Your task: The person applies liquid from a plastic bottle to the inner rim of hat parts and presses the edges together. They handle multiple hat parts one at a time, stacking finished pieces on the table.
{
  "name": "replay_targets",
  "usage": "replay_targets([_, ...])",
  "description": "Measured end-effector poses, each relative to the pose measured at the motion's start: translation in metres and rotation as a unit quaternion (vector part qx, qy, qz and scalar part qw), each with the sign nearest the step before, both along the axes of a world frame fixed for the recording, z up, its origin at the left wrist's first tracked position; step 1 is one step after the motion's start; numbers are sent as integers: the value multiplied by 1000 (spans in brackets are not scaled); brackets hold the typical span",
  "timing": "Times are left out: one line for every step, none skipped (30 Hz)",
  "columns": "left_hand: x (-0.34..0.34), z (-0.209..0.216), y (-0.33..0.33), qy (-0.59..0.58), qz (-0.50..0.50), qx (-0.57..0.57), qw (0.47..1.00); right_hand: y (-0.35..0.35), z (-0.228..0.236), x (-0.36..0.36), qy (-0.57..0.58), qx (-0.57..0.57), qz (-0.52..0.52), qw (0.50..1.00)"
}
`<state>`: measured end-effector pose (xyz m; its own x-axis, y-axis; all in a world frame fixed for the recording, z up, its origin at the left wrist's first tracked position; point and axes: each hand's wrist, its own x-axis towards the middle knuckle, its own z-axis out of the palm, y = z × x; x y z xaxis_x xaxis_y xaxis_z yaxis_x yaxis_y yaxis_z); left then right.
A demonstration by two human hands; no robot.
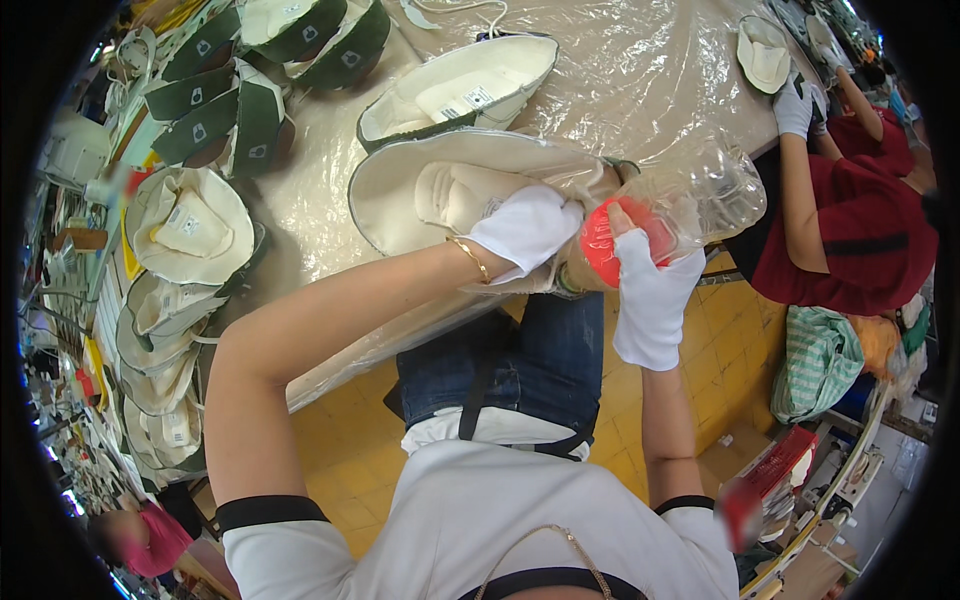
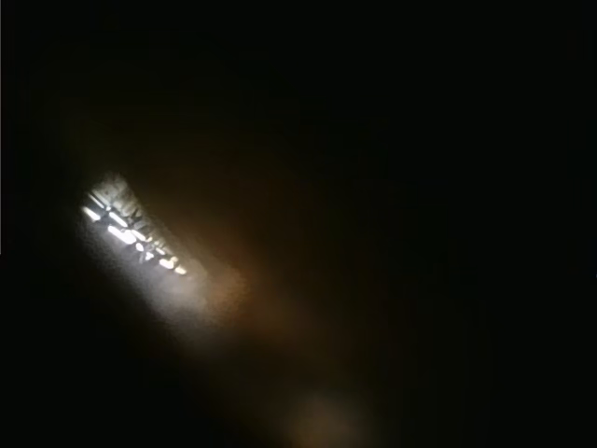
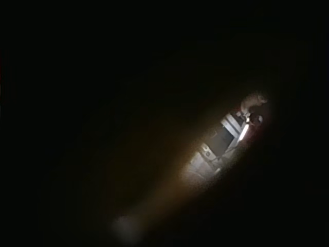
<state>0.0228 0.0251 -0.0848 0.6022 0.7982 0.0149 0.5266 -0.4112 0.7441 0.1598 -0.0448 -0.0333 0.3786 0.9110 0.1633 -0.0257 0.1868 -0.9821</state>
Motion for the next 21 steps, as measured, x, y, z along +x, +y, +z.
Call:
replay_targets([0,3,-1,-4,9,-3,1000,-1,0,1,-33,-23,18,999])
replay_targets([0,5,-2,-8,19,-6,1000,-4,-2,3,-62,-25,39,997])
replay_targets([-2,8,-1,1,12,-38,999,-6,-4,5,-88,-45,53,994])
replay_targets([-3,10,0,9,6,-72,997,-5,-8,9,-138,-2,66,988])
replay_targets([-5,12,1,-1,2,-83,997,-5,-12,14,-184,22,74,980])
replay_targets([-6,12,3,36,-46,-19,998,-3,-15,21,-255,48,74,963])
replay_targets([-6,12,4,55,-87,69,992,-1,-18,29,-329,75,67,939])
replay_targets([-8,10,6,113,-124,137,976,5,-20,36,-434,109,54,893])
replay_targets([-7,8,8,103,-133,144,975,11,-27,34,-388,88,32,917])
replay_targets([-4,5,9,110,-105,20,988,15,-30,31,-264,60,29,962])
replay_targets([3,1,9,146,-118,22,982,21,-32,28,-251,73,8,965])
replay_targets([6,-4,8,90,-109,46,989,23,-29,27,-262,57,3,963])
replay_targets([10,-10,9,21,-82,9,996,27,-27,24,-267,43,13,963])
replay_targets([15,-18,11,-31,-88,20,995,30,-23,22,-282,-1,5,959])
replay_targets([27,-24,16,17,-62,-16,998,38,-22,16,-307,1,17,951])
replay_targets([32,-33,23,29,-72,35,996,46,-23,12,-311,-4,33,950])
replay_targets([38,-42,30,11,-83,70,994,53,-26,8,-312,6,88,946])
replay_targets([44,-51,36,-28,-75,73,994,59,-29,4,-303,8,128,944])
replay_targets([47,-58,43,-49,-74,95,992,61,-31,-1,-304,15,148,941])
replay_targets([57,-67,51,-58,-89,125,986,66,-37,1,-303,11,155,940])
replay_targets([61,-72,55,-67,-100,150,981,67,-37,2,-304,14,161,939])
